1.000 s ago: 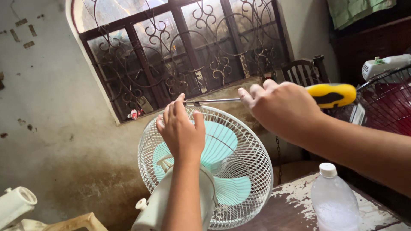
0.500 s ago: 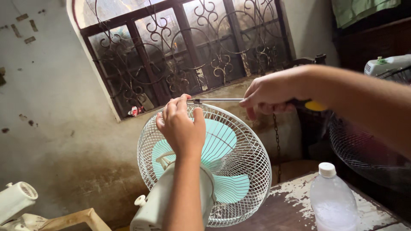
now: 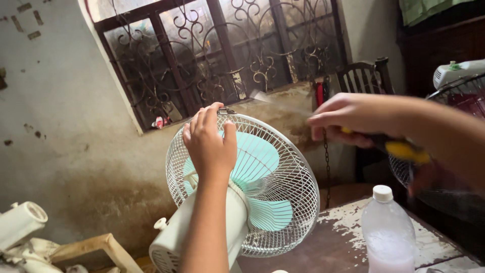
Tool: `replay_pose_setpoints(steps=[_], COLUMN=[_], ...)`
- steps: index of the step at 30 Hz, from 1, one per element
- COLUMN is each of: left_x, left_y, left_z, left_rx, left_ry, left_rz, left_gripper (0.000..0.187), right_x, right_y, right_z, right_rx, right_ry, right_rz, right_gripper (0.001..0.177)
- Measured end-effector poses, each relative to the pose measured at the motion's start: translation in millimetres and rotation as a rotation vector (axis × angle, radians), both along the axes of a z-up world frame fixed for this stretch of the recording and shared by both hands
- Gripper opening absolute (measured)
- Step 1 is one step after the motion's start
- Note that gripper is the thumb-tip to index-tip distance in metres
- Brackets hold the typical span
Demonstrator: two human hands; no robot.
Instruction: The person uses a screwdriver to tighten screws on the front grill of a table fan. After securing the grill, the person wipes the fan's motor housing, base, and power cord with a cloth.
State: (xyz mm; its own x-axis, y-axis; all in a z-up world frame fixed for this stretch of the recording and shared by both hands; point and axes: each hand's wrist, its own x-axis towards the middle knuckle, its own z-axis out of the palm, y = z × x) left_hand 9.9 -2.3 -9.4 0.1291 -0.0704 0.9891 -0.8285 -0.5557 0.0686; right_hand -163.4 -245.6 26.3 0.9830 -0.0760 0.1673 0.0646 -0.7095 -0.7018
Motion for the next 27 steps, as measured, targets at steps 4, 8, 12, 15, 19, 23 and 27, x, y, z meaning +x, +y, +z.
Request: replay_pose_setpoints(steps=[4, 8, 12, 15, 19, 23, 27], left_x=[-4.6, -41.9, -107.9, -149.0, -119.7, -95.3, -63.8], left_y=[-2.4, -3.7, -9.4, 11.4, 9.3, 7.5, 17.2], left_z=[-11.9, -46.2, -147.9, -252.4, -340.7, -361.1, -342.4], left_rx=[0.022, -0.023, 0.006, 0.1, -0.402, -0.53, -0.586], left_ry=[-0.029, 0.019, 0.131, 0.21, 0.325, 0.545, 0.699], left_rz=[0.077, 0.062, -0.056, -0.115, 0.106, 0.244, 0.357], left_gripper=[0.048, 0.059, 0.07, 0.067, 0.092, 0.109, 0.106], right_x=[-22.1, -15.5, 25.2, 52.1, 89.6, 88.7, 86.2], right_y=[-4.1, -2.5, 7.5, 22.6, 40.7, 85.8, 104.4], right_z=[-68.5, -170.9, -304.8, -418.2, -518.9, -525.8, -495.5], right_rx=[0.34, 0.733, 0.899, 1.03, 1.213, 1.374, 1.367], right_ry=[-0.212, -0.221, -0.332, -0.408, -0.298, -0.021, 0.08], right_rz=[-0.138, -0.112, -0.041, -0.055, -0.061, -0.237, -0.248], right_gripper=[0.038, 0.05, 0.066, 0.07, 0.067, 0.061, 0.059])
